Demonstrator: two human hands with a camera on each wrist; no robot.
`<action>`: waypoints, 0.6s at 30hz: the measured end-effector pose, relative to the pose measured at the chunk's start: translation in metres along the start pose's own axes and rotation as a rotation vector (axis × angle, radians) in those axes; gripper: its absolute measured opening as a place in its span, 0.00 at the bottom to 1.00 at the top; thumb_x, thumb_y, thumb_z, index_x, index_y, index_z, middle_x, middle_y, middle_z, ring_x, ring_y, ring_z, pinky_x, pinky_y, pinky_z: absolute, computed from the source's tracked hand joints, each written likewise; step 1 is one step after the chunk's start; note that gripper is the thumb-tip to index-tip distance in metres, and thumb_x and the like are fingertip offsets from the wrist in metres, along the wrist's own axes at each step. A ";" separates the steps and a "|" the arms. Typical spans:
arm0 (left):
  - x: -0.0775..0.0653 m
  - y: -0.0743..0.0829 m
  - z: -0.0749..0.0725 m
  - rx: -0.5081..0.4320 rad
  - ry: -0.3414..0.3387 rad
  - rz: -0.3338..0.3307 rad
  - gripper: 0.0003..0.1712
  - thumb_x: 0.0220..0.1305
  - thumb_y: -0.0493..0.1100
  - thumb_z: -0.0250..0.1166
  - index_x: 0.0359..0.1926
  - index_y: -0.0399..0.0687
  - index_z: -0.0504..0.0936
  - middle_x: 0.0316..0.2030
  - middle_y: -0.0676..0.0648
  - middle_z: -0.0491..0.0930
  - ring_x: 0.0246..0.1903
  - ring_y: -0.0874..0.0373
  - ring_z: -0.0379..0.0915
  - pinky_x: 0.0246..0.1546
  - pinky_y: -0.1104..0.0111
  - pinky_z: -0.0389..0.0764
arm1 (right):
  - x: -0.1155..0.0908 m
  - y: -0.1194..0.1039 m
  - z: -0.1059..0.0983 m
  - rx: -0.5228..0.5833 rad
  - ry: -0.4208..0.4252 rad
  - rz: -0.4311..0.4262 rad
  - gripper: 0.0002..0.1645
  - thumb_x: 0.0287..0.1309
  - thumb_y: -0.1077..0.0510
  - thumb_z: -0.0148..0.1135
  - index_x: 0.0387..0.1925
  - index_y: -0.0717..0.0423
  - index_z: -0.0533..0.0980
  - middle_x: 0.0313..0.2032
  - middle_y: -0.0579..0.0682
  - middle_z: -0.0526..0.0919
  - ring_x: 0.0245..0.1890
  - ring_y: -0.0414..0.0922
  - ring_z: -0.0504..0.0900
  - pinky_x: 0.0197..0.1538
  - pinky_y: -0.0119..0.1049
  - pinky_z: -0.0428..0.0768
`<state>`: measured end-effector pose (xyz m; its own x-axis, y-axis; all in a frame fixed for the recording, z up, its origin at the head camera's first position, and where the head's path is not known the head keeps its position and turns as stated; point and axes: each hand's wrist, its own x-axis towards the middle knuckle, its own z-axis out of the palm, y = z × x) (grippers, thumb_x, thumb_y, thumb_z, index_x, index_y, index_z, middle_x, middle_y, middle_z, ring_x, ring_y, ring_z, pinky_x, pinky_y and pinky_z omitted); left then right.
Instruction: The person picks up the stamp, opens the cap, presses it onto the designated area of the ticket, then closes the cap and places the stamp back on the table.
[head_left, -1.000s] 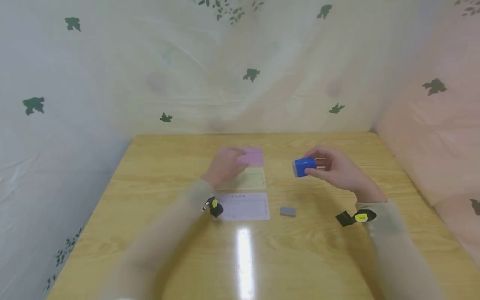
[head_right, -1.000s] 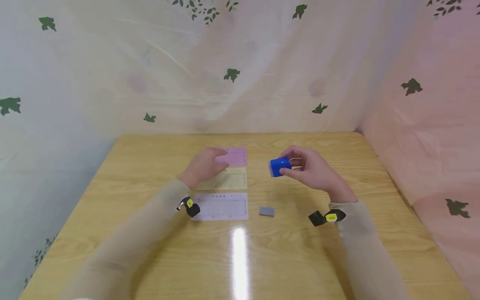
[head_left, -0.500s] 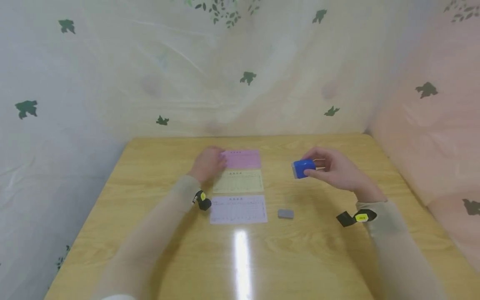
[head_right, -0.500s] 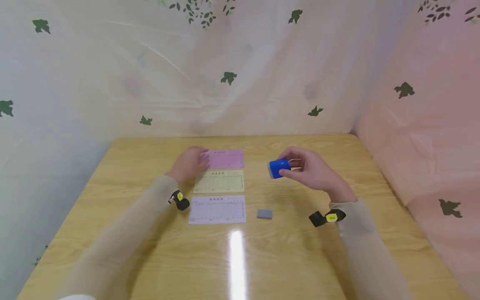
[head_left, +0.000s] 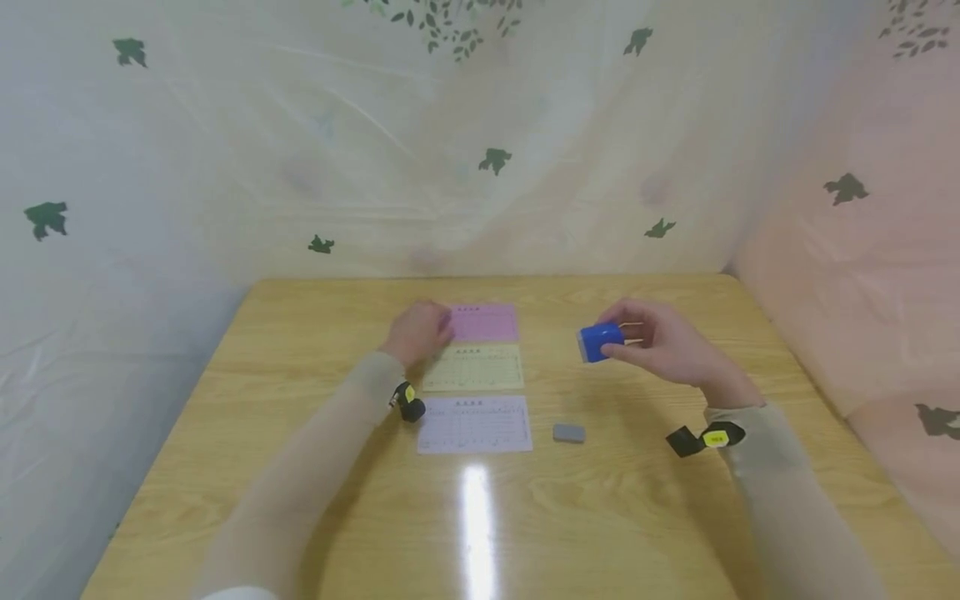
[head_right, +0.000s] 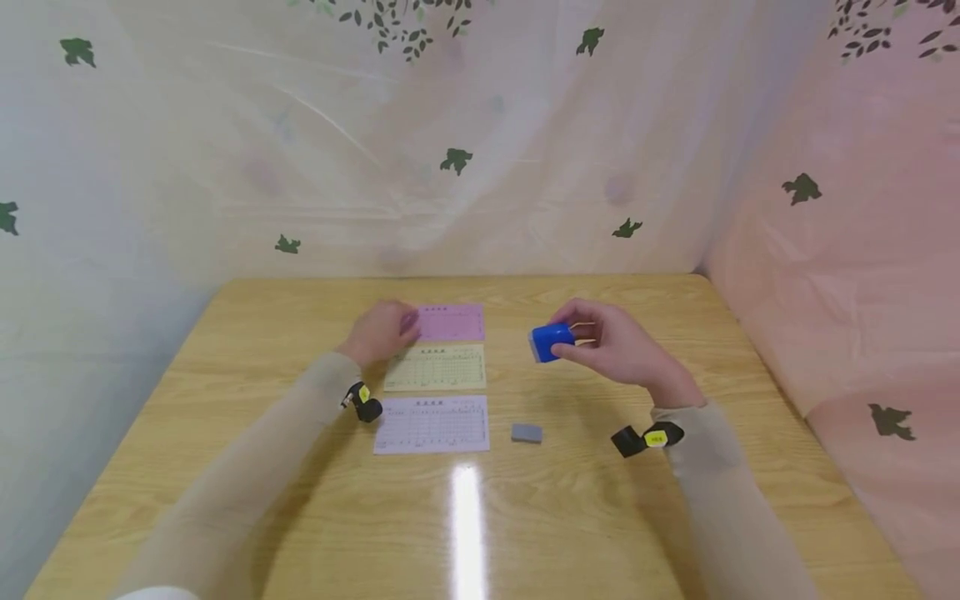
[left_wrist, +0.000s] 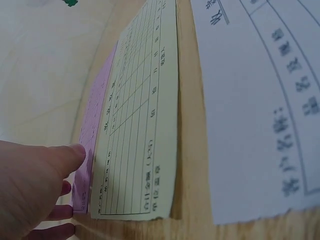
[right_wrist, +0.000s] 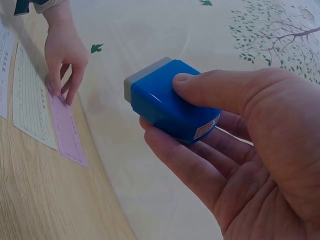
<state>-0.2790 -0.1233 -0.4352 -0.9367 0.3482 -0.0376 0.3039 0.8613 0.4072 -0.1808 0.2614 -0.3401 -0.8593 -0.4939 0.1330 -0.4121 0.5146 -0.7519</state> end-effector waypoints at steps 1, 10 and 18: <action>0.000 -0.001 0.000 0.012 -0.005 0.000 0.13 0.78 0.47 0.63 0.47 0.43 0.86 0.42 0.42 0.86 0.44 0.48 0.81 0.52 0.55 0.86 | 0.001 0.000 0.001 0.002 -0.006 -0.002 0.16 0.69 0.65 0.69 0.55 0.59 0.79 0.55 0.61 0.85 0.55 0.62 0.88 0.52 0.37 0.92; 0.002 -0.004 -0.005 0.072 -0.016 0.019 0.17 0.75 0.47 0.67 0.27 0.49 0.79 0.28 0.48 0.80 0.31 0.54 0.73 0.36 0.64 0.78 | 0.009 0.005 0.008 0.001 -0.031 0.026 0.16 0.70 0.64 0.68 0.57 0.58 0.79 0.56 0.61 0.85 0.56 0.63 0.88 0.54 0.36 0.90; 0.006 -0.002 -0.006 0.163 -0.045 0.044 0.17 0.75 0.48 0.66 0.28 0.49 0.82 0.33 0.48 0.82 0.37 0.54 0.75 0.44 0.62 0.81 | 0.024 0.003 0.015 -0.075 -0.030 0.008 0.17 0.70 0.61 0.69 0.58 0.54 0.80 0.52 0.53 0.88 0.54 0.53 0.89 0.58 0.35 0.89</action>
<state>-0.2865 -0.1256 -0.4307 -0.9141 0.4001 -0.0653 0.3723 0.8922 0.2558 -0.1983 0.2407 -0.3487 -0.8538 -0.5094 0.1072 -0.4276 0.5689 -0.7025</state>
